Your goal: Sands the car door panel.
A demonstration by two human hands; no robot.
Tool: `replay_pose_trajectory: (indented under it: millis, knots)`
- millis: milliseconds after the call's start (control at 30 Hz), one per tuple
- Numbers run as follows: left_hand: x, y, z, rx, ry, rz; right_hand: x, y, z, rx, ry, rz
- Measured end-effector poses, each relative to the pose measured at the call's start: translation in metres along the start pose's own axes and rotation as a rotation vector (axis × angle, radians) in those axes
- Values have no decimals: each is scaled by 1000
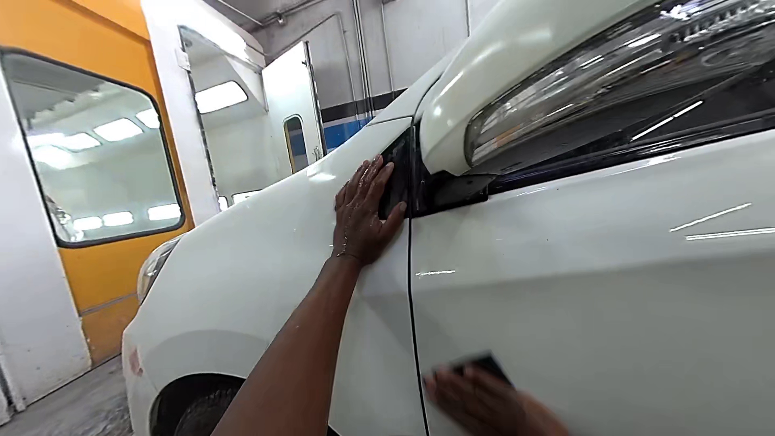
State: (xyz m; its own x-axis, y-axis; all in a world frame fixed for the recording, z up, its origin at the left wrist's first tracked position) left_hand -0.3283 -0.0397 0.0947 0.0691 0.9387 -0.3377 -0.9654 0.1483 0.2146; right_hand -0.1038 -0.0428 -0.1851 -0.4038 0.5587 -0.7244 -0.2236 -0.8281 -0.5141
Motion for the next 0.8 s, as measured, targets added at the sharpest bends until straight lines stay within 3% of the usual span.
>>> replay_pose_trajectory:
  millis: [100,200,267,333,467,533,600,633,733,800]
  knots:
    - [-1,-1,0,-1,7,-1,-71,-58,82,263,-273,-209]
    - [-2,-1,1,-3,25,-7,-52,-38,89,347,-358,-103]
    - [0,-2,0,-12,33,5,-23,-13,61,263,-309,-68]
    - [1,-3,1,-10,16,17,-24,-23,16,268,-294,-42]
    - [2,-2,-1,-7,-10,27,-94,-116,-108,665,-462,-288]
    - [1,-3,1,-3,-28,29,-108,-135,-137,846,-507,-356]
    - [1,-1,0,-2,-30,33,-98,-113,-102,951,-527,-283]
    - [0,0,-1,-3,-26,34,-84,-89,-65,912,-509,-206]
    - [2,0,-2,-3,-16,30,-21,-7,65,484,-455,119]
    - [0,0,0,-6,-25,38,-8,10,105,327,-415,173]
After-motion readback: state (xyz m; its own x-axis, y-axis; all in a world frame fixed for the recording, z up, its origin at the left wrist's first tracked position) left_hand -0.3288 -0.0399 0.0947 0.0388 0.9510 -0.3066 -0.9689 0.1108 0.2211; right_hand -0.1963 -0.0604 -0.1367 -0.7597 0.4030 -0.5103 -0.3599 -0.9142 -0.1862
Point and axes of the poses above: each hand's wrist, its own z-axis towards the middle knuckle, its own x-axis out of the palm, y = z × x, the point moved 5 cm from there along z, towards the middle knuckle, and after that the axes turned 7 degrees about y, right-handed, at the moved point
